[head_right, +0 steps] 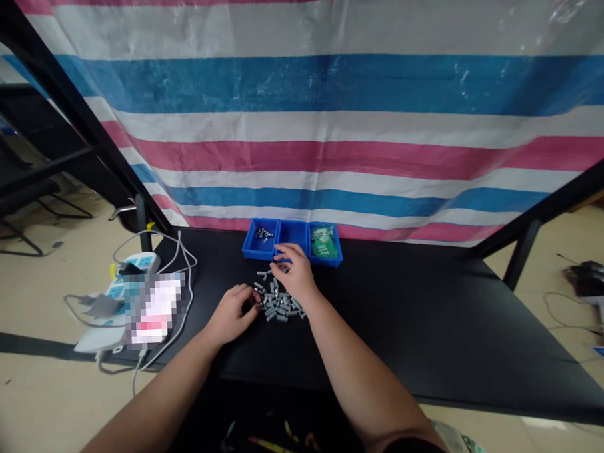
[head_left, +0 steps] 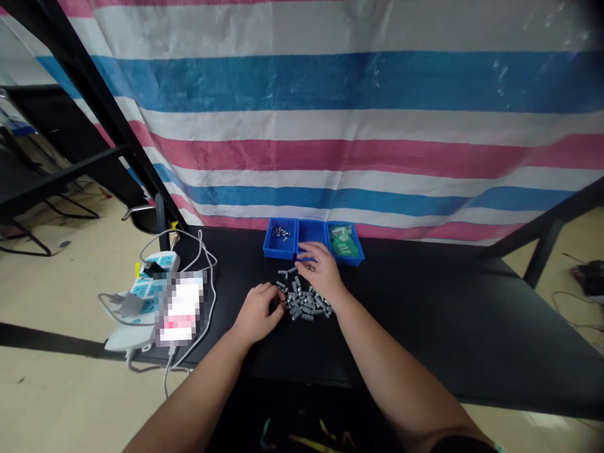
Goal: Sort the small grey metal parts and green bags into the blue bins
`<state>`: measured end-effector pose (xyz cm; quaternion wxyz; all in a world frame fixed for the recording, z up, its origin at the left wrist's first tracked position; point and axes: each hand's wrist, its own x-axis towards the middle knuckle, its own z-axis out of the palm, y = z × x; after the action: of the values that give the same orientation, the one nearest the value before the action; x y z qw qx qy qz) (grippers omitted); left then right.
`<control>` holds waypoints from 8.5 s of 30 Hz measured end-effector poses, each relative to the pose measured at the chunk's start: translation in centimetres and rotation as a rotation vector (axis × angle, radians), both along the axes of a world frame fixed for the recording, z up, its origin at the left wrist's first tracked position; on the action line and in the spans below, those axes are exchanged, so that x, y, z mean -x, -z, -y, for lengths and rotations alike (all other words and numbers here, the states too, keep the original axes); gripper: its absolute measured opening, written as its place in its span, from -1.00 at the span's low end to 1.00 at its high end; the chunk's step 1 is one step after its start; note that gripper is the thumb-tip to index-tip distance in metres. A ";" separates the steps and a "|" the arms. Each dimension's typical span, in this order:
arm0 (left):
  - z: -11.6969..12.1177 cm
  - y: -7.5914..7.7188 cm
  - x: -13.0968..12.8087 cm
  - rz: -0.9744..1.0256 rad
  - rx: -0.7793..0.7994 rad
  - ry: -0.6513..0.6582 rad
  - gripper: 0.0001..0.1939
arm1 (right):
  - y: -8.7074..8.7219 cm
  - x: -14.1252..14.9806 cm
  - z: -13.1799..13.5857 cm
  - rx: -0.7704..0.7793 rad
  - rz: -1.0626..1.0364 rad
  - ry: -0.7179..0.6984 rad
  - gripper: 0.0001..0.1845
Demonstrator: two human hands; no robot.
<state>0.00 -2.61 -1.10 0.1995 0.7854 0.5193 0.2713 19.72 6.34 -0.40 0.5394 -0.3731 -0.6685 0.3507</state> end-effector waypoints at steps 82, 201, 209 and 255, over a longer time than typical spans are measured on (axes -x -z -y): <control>-0.1 0.2 0.2 0.124 -0.004 0.008 -0.90 | -1.2 -2.4 1.8 -0.035 0.693 -0.234 -0.90; -0.2 0.0 0.1 0.105 0.017 0.000 -0.92 | -1.0 -7.2 0.3 0.200 0.769 0.063 -0.82; -0.3 0.3 0.2 0.110 0.020 0.002 -0.92 | -0.7 -8.2 0.1 0.201 0.838 0.043 -0.79; 0.5 0.0 0.2 0.641 0.017 0.033 -0.82 | 1.0 -0.3 3.4 0.376 -0.047 -0.553 -0.76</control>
<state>-0.21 -3.12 -1.10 0.3639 0.6665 0.4196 0.4973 20.06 2.98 -1.37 0.3611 -0.2624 -0.6554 0.6093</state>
